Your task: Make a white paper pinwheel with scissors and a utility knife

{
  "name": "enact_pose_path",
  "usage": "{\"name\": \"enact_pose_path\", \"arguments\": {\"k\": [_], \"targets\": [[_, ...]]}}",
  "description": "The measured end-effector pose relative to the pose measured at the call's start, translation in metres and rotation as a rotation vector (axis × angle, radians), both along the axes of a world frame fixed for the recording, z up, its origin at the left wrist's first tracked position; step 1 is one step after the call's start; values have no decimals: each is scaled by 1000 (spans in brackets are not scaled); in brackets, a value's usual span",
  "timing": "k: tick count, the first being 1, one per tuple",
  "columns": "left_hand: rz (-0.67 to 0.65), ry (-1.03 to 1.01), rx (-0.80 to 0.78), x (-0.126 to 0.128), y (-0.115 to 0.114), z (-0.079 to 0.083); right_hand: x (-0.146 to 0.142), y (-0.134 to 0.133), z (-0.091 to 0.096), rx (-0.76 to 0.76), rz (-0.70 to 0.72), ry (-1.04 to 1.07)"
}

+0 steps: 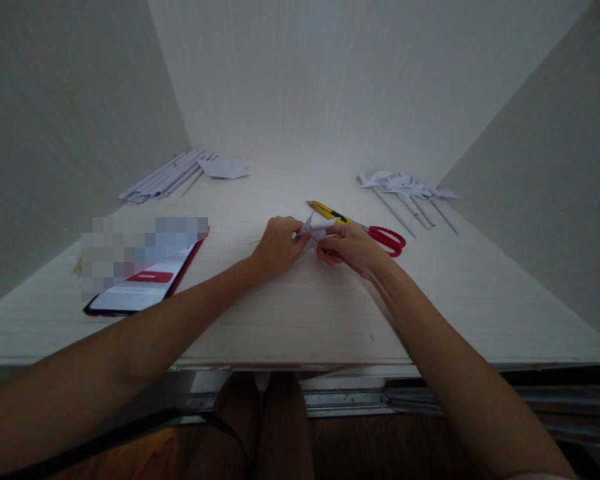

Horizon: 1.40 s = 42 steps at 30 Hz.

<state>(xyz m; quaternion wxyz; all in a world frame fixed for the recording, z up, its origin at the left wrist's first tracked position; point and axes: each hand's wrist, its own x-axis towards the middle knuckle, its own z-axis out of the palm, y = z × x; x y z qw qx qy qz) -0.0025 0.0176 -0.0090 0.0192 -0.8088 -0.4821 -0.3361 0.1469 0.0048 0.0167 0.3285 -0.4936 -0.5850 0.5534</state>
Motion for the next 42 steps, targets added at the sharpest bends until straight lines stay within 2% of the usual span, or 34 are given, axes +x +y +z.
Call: {"name": "enact_pose_path", "arguments": {"k": [6,18,42], "targets": [[-10,19,32,0,0,-1,-4,-3,3,55,-36,-65],[-21,37,74,2,0,-3,-9,-4,2,65,-99,-76],[-47,51,94,3,-3,-2,-12,-2,-13,167,-140,-47]]}}
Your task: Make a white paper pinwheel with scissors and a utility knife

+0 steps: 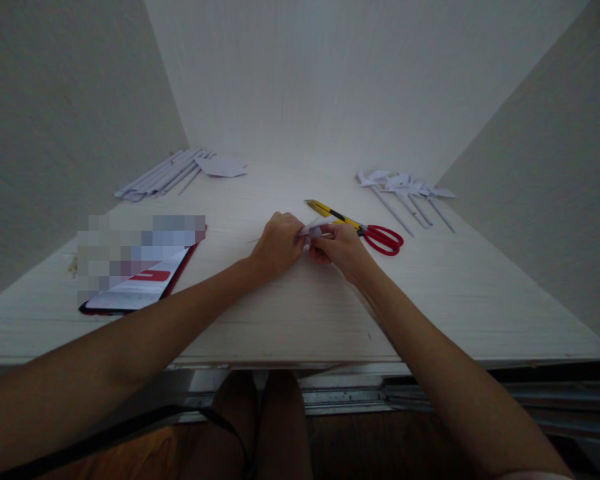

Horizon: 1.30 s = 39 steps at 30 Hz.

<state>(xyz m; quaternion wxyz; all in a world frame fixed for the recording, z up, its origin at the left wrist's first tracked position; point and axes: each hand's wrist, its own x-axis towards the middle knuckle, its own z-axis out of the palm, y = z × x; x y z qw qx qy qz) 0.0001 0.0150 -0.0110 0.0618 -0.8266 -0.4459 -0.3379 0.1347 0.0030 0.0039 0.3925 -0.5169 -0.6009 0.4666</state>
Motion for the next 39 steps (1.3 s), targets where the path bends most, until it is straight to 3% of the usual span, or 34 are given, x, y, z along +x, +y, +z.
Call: {"name": "enact_pose_path", "arguments": {"k": [31,39], "targets": [[-65,169,-11,4,-1,1,-6,-2,-3,-27,-47,86],[-98,182,13,5,-3,2,-8,-3,-5,31,-54,47]]}}
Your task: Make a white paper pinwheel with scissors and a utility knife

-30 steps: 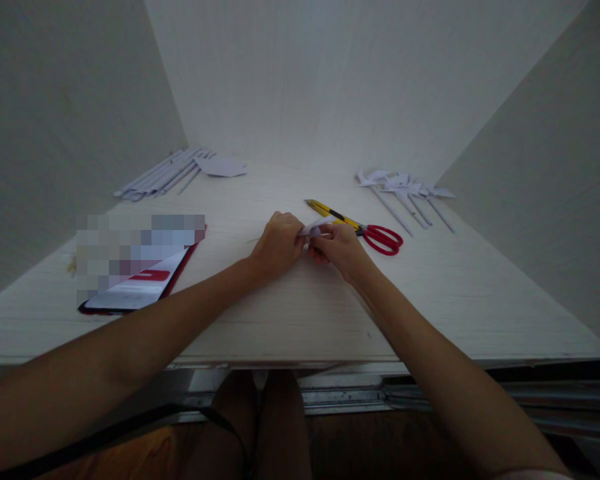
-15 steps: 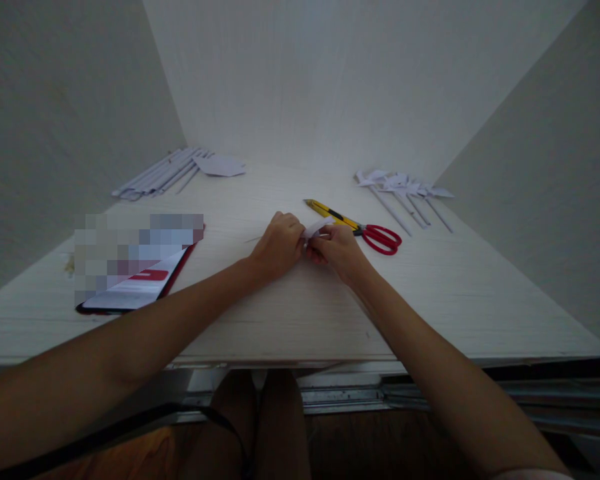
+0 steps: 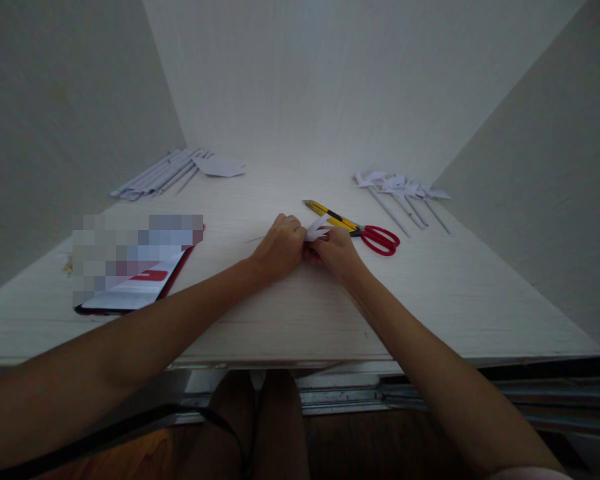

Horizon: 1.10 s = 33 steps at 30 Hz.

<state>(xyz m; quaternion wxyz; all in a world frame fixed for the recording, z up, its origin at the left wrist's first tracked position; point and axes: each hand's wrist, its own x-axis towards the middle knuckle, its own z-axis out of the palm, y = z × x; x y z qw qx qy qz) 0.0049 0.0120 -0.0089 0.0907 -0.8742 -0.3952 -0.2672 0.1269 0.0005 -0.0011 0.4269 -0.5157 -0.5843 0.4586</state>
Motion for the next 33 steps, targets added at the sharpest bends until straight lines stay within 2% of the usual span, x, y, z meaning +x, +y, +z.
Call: {"name": "enact_pose_path", "arguments": {"k": [5,9,12,17,24,33], "targets": [[47,-19,-12,-1,3,-2,5,4,0,0,40,-21],[178,-178,-39,-6,7,-2,9,2,8,-13,93,-48],[239,-296,-105,-8,9,0,10,-1,12,-41,49,-40],[211,-406,-137,-7,7,2,11,-3,11,20,72,-62],[245,-415,-211,-7,5,3,14,-5,13,73,95,-59],[234,-387,-198,-5,6,3,13,-2,10,80,85,-56]]}}
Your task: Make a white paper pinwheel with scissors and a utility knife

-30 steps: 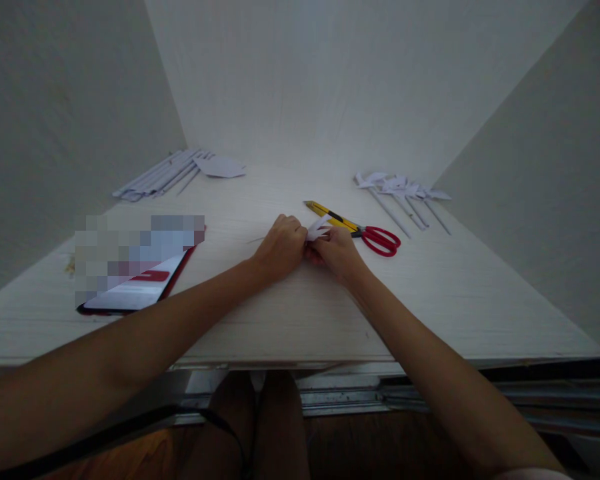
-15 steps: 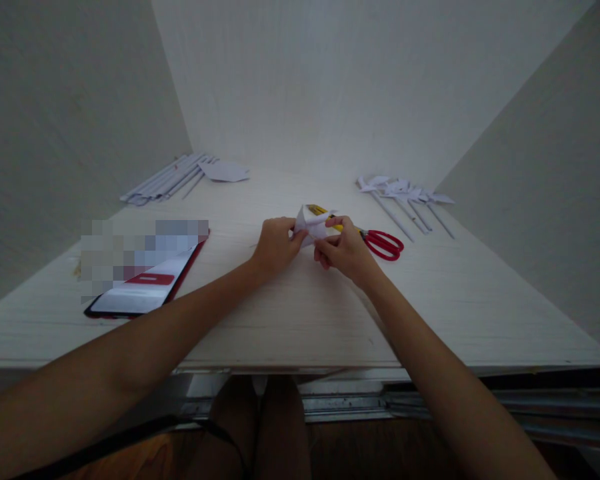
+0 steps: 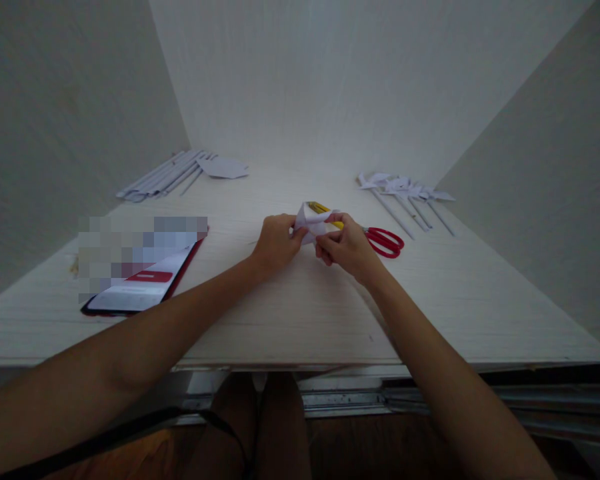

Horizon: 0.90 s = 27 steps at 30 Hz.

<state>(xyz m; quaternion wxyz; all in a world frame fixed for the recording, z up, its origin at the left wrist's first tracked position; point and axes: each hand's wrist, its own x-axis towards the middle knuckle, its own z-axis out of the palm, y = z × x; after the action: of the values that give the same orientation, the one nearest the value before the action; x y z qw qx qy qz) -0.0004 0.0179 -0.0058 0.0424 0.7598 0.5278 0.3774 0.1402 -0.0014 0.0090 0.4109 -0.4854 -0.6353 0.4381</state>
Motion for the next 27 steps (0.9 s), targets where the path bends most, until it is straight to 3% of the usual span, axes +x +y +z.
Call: {"name": "enact_pose_path", "arguments": {"k": [12,19,23,27], "targets": [[15,25,-12,1,1,0,0,-1,-1,52,-47,-72],[9,9,-51,2,-1,1,-6,-8,-5,433,-188,-510],[8,-42,-65,2,-2,2,-12,-13,-6,468,-292,-615],[4,-61,-80,1,-2,1,-13,-14,-5,496,-234,-732]]}}
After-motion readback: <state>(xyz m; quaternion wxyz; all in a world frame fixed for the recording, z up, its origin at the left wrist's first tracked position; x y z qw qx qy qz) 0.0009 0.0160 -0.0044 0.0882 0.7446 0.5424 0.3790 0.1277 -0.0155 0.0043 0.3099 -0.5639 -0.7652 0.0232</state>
